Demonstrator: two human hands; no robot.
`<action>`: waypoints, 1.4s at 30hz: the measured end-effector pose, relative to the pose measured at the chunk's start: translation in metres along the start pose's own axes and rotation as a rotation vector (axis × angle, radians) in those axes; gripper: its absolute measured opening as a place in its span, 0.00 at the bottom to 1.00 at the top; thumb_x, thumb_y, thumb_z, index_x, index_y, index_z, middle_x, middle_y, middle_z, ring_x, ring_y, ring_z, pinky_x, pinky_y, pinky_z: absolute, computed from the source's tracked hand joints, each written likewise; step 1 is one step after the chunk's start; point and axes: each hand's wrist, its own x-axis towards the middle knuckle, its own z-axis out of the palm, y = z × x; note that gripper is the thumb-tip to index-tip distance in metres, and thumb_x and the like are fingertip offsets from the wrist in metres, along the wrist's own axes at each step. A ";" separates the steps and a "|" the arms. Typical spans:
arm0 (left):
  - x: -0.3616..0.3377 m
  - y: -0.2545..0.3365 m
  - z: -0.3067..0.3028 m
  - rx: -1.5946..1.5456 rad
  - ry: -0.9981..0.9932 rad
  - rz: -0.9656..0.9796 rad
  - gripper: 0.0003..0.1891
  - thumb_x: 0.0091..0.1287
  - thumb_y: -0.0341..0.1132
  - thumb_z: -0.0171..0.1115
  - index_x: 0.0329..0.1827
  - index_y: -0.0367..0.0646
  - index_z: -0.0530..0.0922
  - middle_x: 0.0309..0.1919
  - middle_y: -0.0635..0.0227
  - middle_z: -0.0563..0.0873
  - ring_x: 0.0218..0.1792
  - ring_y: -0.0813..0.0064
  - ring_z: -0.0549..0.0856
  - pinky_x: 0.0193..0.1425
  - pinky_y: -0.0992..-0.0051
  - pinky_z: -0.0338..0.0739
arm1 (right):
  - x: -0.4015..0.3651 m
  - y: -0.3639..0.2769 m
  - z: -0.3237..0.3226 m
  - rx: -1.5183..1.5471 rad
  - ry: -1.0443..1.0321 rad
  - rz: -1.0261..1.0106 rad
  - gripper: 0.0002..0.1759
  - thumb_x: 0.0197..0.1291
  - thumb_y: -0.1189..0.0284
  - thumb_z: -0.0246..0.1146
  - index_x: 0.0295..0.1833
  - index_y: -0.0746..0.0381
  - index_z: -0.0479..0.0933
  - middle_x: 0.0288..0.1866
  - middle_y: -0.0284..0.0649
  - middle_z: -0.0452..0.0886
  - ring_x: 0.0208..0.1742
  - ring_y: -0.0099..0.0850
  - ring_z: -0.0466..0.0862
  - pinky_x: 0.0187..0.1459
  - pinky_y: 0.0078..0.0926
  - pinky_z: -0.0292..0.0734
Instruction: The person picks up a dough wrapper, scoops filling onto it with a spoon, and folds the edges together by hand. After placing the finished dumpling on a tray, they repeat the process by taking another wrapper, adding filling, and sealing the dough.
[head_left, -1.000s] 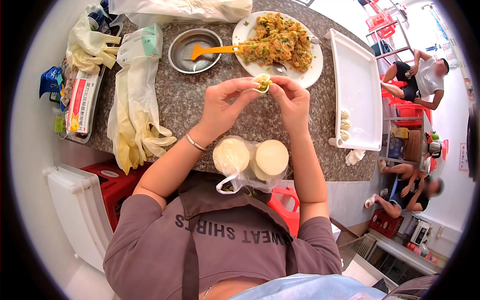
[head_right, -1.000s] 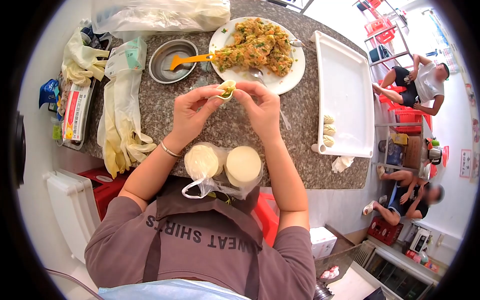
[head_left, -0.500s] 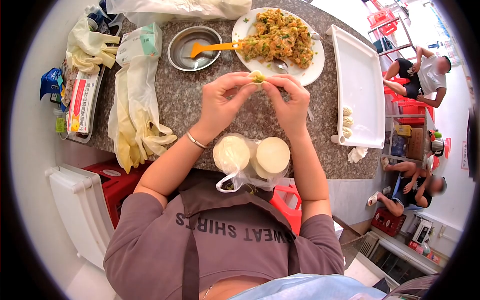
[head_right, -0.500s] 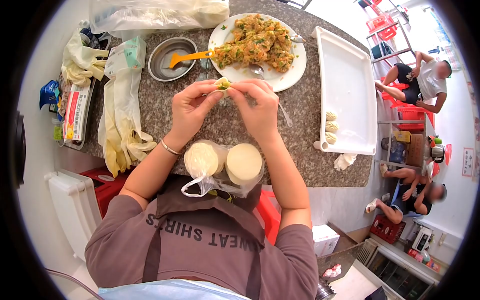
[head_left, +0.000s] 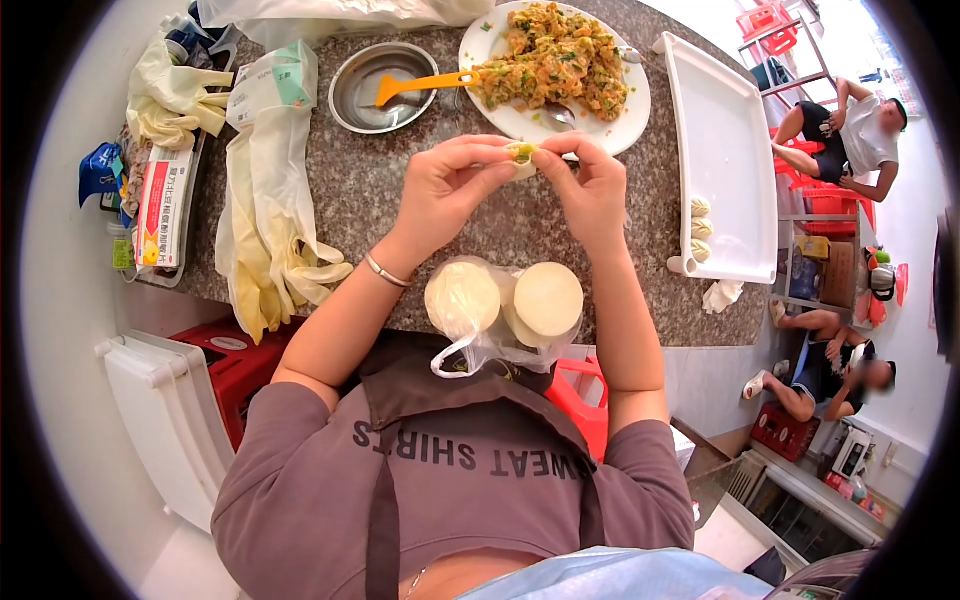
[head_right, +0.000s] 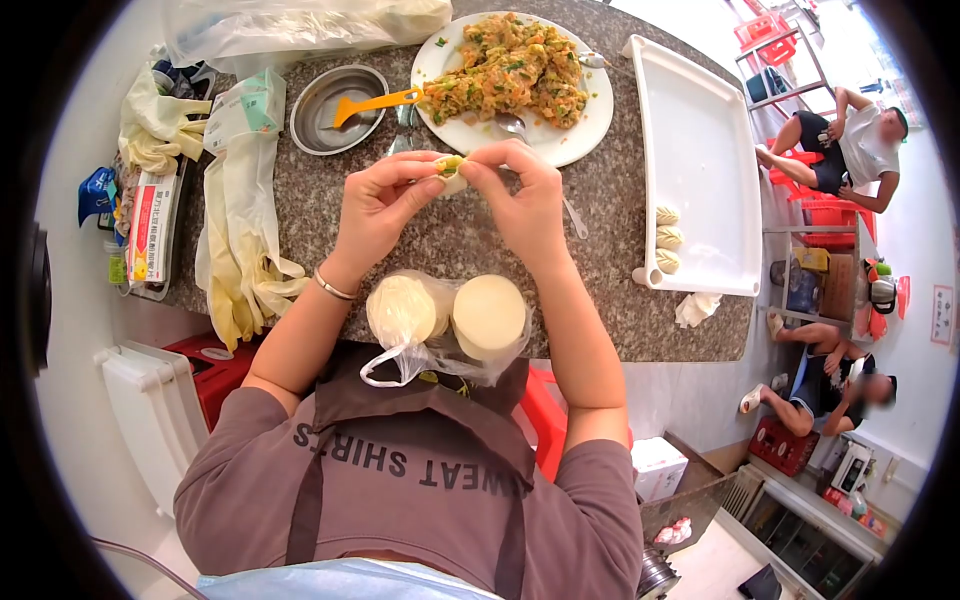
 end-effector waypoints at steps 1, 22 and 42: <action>-0.001 -0.001 0.000 0.001 -0.001 -0.001 0.10 0.67 0.22 0.66 0.50 0.33 0.84 0.53 0.57 0.85 0.50 0.74 0.85 0.53 0.77 0.82 | -0.001 -0.002 0.001 0.001 0.001 0.001 0.06 0.59 0.75 0.69 0.37 0.67 0.82 0.34 0.38 0.84 0.39 0.26 0.82 0.45 0.24 0.75; 0.002 0.007 -0.003 0.523 0.041 0.122 0.07 0.64 0.28 0.71 0.37 0.34 0.81 0.47 0.60 0.84 0.43 0.78 0.86 0.43 0.78 0.86 | -0.002 -0.007 0.004 -0.202 -0.020 -0.123 0.04 0.57 0.76 0.69 0.36 0.64 0.81 0.33 0.39 0.84 0.35 0.36 0.82 0.43 0.31 0.75; 0.008 0.014 -0.003 0.751 0.011 0.261 0.20 0.55 0.41 0.78 0.46 0.41 0.82 0.44 0.61 0.83 0.41 0.64 0.86 0.43 0.71 0.82 | -0.003 -0.001 0.007 -0.224 -0.133 -0.126 0.04 0.56 0.77 0.68 0.38 0.64 0.82 0.34 0.40 0.84 0.36 0.35 0.83 0.43 0.31 0.75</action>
